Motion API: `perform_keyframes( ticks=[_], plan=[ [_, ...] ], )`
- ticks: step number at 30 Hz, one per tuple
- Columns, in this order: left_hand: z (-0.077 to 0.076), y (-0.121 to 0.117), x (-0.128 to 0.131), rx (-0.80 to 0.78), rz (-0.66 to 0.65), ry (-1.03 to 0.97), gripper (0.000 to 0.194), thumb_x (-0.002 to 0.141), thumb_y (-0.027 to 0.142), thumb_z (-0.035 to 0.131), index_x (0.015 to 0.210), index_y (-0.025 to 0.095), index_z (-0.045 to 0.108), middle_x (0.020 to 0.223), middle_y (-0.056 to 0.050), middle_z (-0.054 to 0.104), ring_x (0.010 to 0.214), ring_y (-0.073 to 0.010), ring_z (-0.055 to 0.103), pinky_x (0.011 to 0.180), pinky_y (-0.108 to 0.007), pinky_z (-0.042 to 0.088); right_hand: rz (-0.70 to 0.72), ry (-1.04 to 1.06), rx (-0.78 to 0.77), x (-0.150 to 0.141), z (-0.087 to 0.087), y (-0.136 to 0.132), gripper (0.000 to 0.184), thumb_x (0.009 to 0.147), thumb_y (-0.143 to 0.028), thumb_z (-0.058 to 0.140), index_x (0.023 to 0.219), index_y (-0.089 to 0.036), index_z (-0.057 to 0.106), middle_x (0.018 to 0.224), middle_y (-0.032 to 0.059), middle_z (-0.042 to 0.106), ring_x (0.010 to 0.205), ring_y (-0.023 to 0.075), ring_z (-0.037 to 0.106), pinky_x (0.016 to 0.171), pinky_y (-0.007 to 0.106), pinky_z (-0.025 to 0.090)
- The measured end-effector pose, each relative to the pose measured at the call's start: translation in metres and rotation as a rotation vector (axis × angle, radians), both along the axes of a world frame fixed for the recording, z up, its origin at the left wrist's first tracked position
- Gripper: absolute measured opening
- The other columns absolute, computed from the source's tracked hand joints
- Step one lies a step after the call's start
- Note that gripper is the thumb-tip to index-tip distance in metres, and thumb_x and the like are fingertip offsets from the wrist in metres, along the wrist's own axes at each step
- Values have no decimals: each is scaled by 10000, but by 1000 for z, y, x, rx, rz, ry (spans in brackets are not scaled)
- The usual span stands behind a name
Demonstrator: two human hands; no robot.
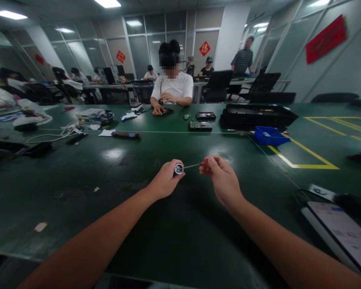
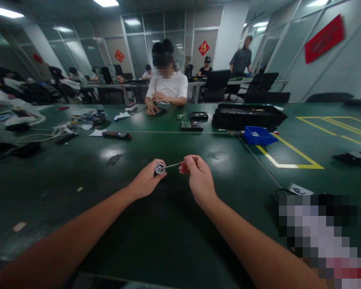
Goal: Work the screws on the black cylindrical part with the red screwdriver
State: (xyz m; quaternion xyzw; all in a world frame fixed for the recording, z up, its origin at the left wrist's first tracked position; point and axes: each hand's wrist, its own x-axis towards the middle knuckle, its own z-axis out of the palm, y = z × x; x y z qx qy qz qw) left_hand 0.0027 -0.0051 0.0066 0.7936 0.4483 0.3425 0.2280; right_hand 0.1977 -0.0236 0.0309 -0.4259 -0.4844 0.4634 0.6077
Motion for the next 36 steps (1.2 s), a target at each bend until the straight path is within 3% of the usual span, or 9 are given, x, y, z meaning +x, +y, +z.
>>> perform_keyframes(
  ticks=[2,4,9,21,24,26,30,33,36],
  plan=[
    [1,0,0,5,-10,3,164,902,213,588,1058,201,538,1002,-36,602,938,-204,549,838,-350,431,13,86,-69,1,-1,3,222,877,-421,598,855,-200,600,743,10,616,657,155,603,645,325,517],
    [1,0,0,-4,-13,12,157,909,223,583,1059,201,542,1006,-40,605,939,-206,549,837,-354,433,-28,62,-25,2,0,2,215,888,-417,592,856,-204,598,748,6,614,659,149,598,643,317,513],
    [2,-2,1,-23,0,14,170,916,240,580,1078,205,541,1025,-40,604,958,-210,551,843,-357,434,-91,-213,163,1,8,-8,168,954,-365,519,966,-209,583,841,22,648,758,164,637,748,349,523],
    [0,-1,1,-1,-12,5,166,912,238,585,1068,206,537,1006,-38,611,944,-209,554,836,-355,431,-126,-600,320,1,11,-19,185,988,-363,487,1046,-211,576,865,32,714,794,166,695,731,309,519],
    [0,0,0,-5,-14,-3,167,918,262,579,1069,207,533,1007,-42,611,945,-212,558,838,-355,435,-187,-791,376,3,16,-21,223,928,-416,596,891,-197,609,725,7,692,633,140,655,604,260,468],
    [-1,0,0,-7,-24,0,169,926,283,569,1072,207,534,1010,-46,610,954,-218,558,844,-357,437,-258,-932,444,5,17,-21,331,878,-473,653,716,-198,568,577,-25,603,488,111,553,502,242,384],
    [0,-1,-1,-7,-31,11,171,931,293,557,1076,204,540,1024,-53,608,976,-225,556,862,-363,436,-345,-1067,560,7,17,-21,454,866,-534,648,600,-201,491,485,-44,506,427,94,475,469,242,318],
    [-1,0,-1,-17,-24,17,171,926,290,562,1073,205,538,1015,-49,609,959,-223,560,844,-358,439,-307,-1069,566,6,17,-21,372,889,-500,632,691,-195,553,559,-21,591,484,115,546,497,248,360],
    [-2,1,-1,-13,-18,13,167,915,269,575,1064,205,533,996,-40,610,945,-217,562,836,-354,437,-156,-1032,545,7,20,-22,151,930,-339,579,927,-190,607,762,30,701,642,153,647,590,266,452]
  ],
)
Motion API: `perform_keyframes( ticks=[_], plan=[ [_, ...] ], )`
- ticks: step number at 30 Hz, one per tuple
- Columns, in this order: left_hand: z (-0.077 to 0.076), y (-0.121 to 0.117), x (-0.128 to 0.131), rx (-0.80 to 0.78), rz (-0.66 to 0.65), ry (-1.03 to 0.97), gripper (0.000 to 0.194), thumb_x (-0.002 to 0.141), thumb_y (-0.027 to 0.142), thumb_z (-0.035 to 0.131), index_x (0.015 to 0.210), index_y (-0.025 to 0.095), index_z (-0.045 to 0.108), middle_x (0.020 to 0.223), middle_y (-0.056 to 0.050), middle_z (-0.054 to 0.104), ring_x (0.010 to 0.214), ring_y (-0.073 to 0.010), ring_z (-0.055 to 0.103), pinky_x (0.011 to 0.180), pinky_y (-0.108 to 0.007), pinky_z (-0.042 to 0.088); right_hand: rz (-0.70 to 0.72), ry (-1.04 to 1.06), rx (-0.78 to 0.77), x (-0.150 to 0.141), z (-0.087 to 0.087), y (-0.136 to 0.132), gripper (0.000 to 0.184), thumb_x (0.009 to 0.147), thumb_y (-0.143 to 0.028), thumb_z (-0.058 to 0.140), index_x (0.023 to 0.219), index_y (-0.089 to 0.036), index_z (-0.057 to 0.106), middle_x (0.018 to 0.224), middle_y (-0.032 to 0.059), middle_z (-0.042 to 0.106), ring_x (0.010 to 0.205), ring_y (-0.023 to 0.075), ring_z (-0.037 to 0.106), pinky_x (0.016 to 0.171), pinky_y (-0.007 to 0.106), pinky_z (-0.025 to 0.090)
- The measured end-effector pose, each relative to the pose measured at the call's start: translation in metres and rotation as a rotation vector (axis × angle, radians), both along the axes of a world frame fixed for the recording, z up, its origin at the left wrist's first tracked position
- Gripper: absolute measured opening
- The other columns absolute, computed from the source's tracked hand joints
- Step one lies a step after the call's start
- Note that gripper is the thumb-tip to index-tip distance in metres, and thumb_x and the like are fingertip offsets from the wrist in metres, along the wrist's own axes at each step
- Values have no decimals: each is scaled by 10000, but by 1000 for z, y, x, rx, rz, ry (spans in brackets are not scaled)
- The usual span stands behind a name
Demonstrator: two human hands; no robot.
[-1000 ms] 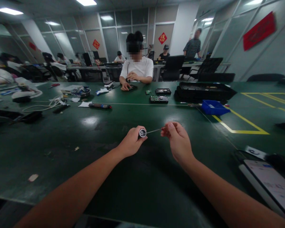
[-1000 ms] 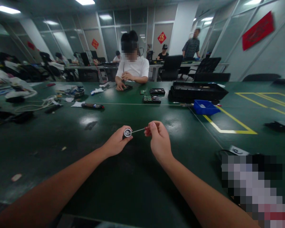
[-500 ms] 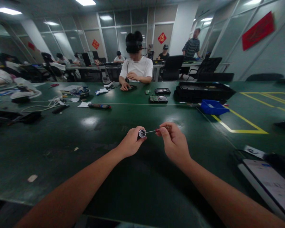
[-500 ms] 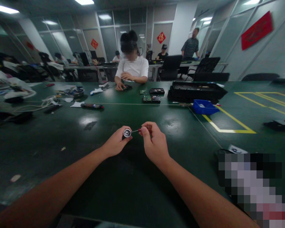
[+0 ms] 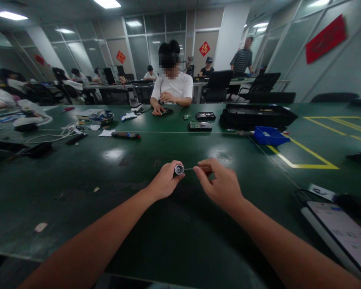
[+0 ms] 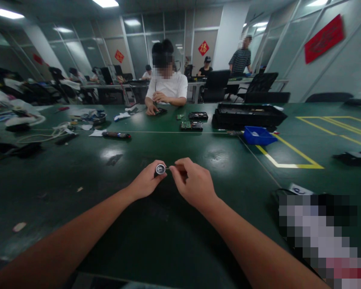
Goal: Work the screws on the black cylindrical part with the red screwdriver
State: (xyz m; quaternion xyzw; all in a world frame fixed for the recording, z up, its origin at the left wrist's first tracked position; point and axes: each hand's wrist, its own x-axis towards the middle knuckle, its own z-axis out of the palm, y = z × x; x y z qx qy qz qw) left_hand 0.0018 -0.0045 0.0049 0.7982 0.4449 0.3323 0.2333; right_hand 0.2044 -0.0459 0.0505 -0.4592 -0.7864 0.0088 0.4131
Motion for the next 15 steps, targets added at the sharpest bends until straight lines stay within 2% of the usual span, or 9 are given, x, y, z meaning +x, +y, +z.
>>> perform_keyframes(
  ticks=[2,4,7,9,12,15],
  plan=[
    [-1,1,0,3,2,0,162,910,253,580,1058,207,533,993,-35,611,942,-215,560,837,-356,435,80,-6,-66,1,2,-1,149,916,-238,538,1048,-197,594,885,55,725,740,173,677,662,292,491],
    [-1,1,0,-3,0,4,157,914,255,574,1060,211,534,1000,-34,611,937,-213,559,833,-359,435,104,-20,-101,2,4,-2,179,913,-235,519,1070,-208,601,913,59,729,768,185,681,685,313,499],
    [0,0,0,-15,-3,7,167,929,284,560,1078,213,532,1019,-41,612,942,-214,559,834,-364,441,45,-46,-109,1,5,-2,236,973,-340,460,1036,-221,653,821,44,731,704,187,671,650,322,479],
    [0,0,0,-10,-5,8,177,932,290,559,1087,211,531,1023,-45,613,949,-215,558,846,-367,444,-17,-45,-107,0,4,-2,313,998,-387,416,1087,-222,667,758,37,720,645,182,654,615,320,459],
    [-1,0,0,2,-9,4,172,924,273,569,1080,210,533,1010,-42,616,947,-212,561,850,-364,445,-32,-13,-118,-3,1,-2,388,992,-355,415,1320,-196,547,728,34,692,625,187,633,615,327,460],
    [-2,0,0,8,-1,-11,168,917,256,572,1074,212,532,1007,-37,615,943,-209,564,844,-358,446,60,22,-88,-4,-2,-4,469,942,-250,448,1405,-178,431,850,62,681,764,213,646,725,365,496]
  ],
)
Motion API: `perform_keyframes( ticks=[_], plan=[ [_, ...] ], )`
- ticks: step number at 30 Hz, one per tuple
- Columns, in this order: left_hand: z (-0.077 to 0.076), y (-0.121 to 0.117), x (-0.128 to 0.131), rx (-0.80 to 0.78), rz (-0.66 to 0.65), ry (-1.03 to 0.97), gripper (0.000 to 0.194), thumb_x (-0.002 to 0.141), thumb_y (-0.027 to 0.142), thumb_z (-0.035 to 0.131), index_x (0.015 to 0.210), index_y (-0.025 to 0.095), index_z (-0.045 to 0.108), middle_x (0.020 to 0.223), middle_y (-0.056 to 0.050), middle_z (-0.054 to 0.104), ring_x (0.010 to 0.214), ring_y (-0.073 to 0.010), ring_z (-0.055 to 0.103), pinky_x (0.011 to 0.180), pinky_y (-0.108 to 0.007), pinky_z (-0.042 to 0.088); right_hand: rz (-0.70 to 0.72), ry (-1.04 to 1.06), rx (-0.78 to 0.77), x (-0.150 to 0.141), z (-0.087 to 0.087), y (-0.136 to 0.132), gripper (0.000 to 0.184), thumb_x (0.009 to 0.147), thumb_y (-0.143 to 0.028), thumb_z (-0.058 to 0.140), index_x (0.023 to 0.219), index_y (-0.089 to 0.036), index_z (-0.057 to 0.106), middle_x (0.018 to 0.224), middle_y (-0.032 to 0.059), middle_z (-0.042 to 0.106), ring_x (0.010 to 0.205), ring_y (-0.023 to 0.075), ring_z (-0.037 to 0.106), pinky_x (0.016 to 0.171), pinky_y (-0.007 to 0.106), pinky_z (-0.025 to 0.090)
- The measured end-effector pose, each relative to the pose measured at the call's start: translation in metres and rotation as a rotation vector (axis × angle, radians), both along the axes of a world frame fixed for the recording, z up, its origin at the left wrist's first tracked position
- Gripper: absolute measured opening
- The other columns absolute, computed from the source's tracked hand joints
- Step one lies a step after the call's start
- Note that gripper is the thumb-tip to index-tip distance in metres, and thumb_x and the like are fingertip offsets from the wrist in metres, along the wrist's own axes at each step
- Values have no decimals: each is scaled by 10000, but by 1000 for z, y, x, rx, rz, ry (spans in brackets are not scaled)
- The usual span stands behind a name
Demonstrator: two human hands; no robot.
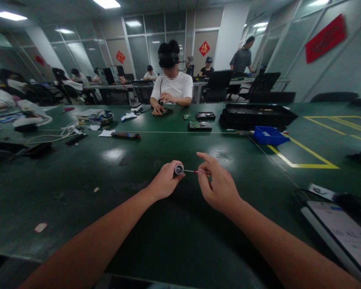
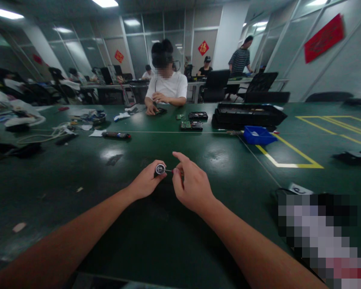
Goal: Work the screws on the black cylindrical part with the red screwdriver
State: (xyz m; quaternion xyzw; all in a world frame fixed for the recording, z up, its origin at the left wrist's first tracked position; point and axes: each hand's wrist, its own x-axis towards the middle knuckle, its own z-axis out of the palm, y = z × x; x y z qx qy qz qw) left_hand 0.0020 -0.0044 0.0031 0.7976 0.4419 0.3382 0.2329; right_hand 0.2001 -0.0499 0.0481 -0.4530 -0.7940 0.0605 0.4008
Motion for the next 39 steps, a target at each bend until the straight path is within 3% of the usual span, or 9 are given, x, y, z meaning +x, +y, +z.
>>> perform_keyframes(
  ticks=[3,6,9,14,20,25,30,36,39],
  plan=[
    [0,0,0,0,-5,-2,160,922,264,564,1068,208,529,999,-37,611,934,-207,562,838,-354,447,40,1,43,0,-1,-3,480,893,-218,498,1369,-189,445,1022,100,659,920,241,632,822,401,498],
    [1,-1,1,-10,-3,10,157,930,282,559,1065,207,530,993,-36,610,930,-207,561,823,-348,446,-24,-3,51,-1,0,-4,469,923,-320,526,1362,-178,447,1058,116,654,947,258,630,828,412,495],
    [3,-2,1,-19,10,16,151,934,280,554,1065,209,533,996,-37,613,943,-208,564,826,-347,446,-107,-16,-15,-1,4,-2,466,973,-421,467,1377,-189,446,944,91,694,835,250,662,727,389,496],
    [5,-3,0,-33,0,14,142,929,262,561,1058,210,532,992,-32,611,934,-206,565,817,-345,439,-118,-22,-139,-2,7,0,372,1003,-402,410,1298,-202,516,689,20,665,551,190,612,537,327,439],
    [5,-2,-2,-16,2,3,148,925,255,562,1060,206,527,986,-32,607,915,-201,562,811,-341,437,-26,58,-55,-1,5,1,261,937,-320,532,1177,-219,539,968,91,691,849,242,676,740,392,512],
    [4,-1,-1,-16,-9,5,143,927,268,562,1052,206,532,995,-36,611,933,-209,563,818,-351,435,-47,26,-100,1,4,2,219,999,-341,412,1081,-225,578,798,39,681,666,191,632,641,345,461],
    [2,-1,0,-15,11,18,152,917,238,567,1063,208,536,1003,-38,616,937,-209,561,832,-364,441,2,380,-177,-4,-5,3,207,960,-364,522,1096,-215,566,891,55,690,813,204,677,740,350,506],
    [6,-4,1,-4,21,47,162,906,220,570,1064,201,540,1011,-49,612,958,-219,553,859,-379,442,33,760,-331,-5,-18,18,262,935,-446,538,951,-198,619,809,35,658,734,176,640,734,352,532],
    [8,-4,1,8,20,46,173,907,226,575,1075,203,539,1026,-51,610,965,-221,551,860,-377,441,56,936,-490,-3,-21,27,292,923,-481,526,888,-200,596,750,23,619,663,166,615,658,340,548]
  ],
)
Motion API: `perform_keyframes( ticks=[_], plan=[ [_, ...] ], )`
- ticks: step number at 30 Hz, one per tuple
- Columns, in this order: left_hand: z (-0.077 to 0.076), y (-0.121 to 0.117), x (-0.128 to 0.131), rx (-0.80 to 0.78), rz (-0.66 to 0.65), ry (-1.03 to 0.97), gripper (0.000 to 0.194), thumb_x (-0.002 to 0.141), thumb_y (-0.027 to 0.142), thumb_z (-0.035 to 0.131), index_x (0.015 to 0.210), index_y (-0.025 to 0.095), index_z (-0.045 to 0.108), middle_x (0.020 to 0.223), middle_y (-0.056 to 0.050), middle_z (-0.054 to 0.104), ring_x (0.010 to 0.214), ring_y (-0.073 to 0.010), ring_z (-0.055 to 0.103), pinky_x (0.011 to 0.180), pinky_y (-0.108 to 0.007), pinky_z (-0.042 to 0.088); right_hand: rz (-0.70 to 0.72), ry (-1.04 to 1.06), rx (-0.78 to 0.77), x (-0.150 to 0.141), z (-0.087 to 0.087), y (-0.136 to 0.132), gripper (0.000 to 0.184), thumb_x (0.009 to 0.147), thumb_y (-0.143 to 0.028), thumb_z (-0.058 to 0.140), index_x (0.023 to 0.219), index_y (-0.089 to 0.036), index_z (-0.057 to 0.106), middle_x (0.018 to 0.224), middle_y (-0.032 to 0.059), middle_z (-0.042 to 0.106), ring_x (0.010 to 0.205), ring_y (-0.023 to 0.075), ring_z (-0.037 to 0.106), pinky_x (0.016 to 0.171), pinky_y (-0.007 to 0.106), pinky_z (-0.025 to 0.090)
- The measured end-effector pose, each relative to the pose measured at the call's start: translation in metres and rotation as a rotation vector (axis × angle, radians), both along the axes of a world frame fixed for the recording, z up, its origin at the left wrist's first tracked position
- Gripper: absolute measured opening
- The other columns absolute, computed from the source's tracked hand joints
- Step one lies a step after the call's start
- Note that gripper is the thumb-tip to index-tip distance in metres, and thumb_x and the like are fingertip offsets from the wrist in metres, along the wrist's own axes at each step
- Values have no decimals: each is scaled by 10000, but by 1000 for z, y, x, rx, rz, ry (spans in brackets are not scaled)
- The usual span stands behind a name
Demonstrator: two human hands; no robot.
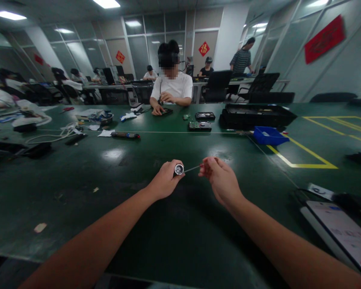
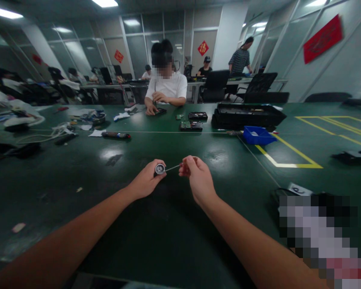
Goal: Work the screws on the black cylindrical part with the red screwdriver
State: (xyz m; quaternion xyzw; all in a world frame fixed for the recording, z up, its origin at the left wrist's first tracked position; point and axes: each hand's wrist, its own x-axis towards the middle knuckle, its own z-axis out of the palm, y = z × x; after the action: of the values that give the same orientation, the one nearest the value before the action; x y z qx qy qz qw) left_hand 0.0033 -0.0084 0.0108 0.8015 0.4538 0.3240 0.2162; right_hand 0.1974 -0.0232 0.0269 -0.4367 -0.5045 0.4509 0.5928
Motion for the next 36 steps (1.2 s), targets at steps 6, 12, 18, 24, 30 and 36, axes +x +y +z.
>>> perform_keyframes(
  ticks=[6,12,18,24,30,36],
  plan=[
    [-1,1,0,2,-5,0,172,920,258,575,1081,204,544,1036,-48,614,970,-223,548,856,-376,431,-99,-38,73,1,6,-4,225,925,-427,555,921,-205,597,811,25,640,709,162,629,680,334,545],
    [-2,2,0,23,-11,17,171,916,251,588,1074,204,542,1007,-40,611,960,-223,544,854,-375,424,-118,-359,230,0,10,-15,219,977,-402,490,997,-207,587,841,38,677,760,178,667,731,350,531],
    [-4,3,-2,33,-24,23,177,933,293,574,1078,200,536,1008,-48,610,951,-228,541,832,-367,426,-193,-723,356,2,20,-22,229,923,-434,589,872,-214,625,716,14,689,625,153,645,599,281,465],
    [-6,4,-3,50,-46,21,194,945,340,554,1072,195,536,997,-53,616,930,-231,542,840,-376,426,-323,-927,477,5,22,-21,388,845,-518,675,654,-201,558,526,-36,562,442,104,509,481,249,353],
    [-6,4,-3,39,-38,28,181,940,324,561,1070,200,536,992,-48,616,932,-228,549,828,-370,428,-153,-899,562,6,24,-23,162,913,-341,609,883,-183,622,738,24,687,631,146,651,601,262,481],
    [-5,3,-1,22,-16,31,181,924,287,584,1078,201,546,1003,-46,614,941,-225,542,825,-369,426,-43,-925,547,7,25,-25,250,910,-266,552,1138,-164,571,918,73,723,791,191,698,716,314,523]
  ],
)
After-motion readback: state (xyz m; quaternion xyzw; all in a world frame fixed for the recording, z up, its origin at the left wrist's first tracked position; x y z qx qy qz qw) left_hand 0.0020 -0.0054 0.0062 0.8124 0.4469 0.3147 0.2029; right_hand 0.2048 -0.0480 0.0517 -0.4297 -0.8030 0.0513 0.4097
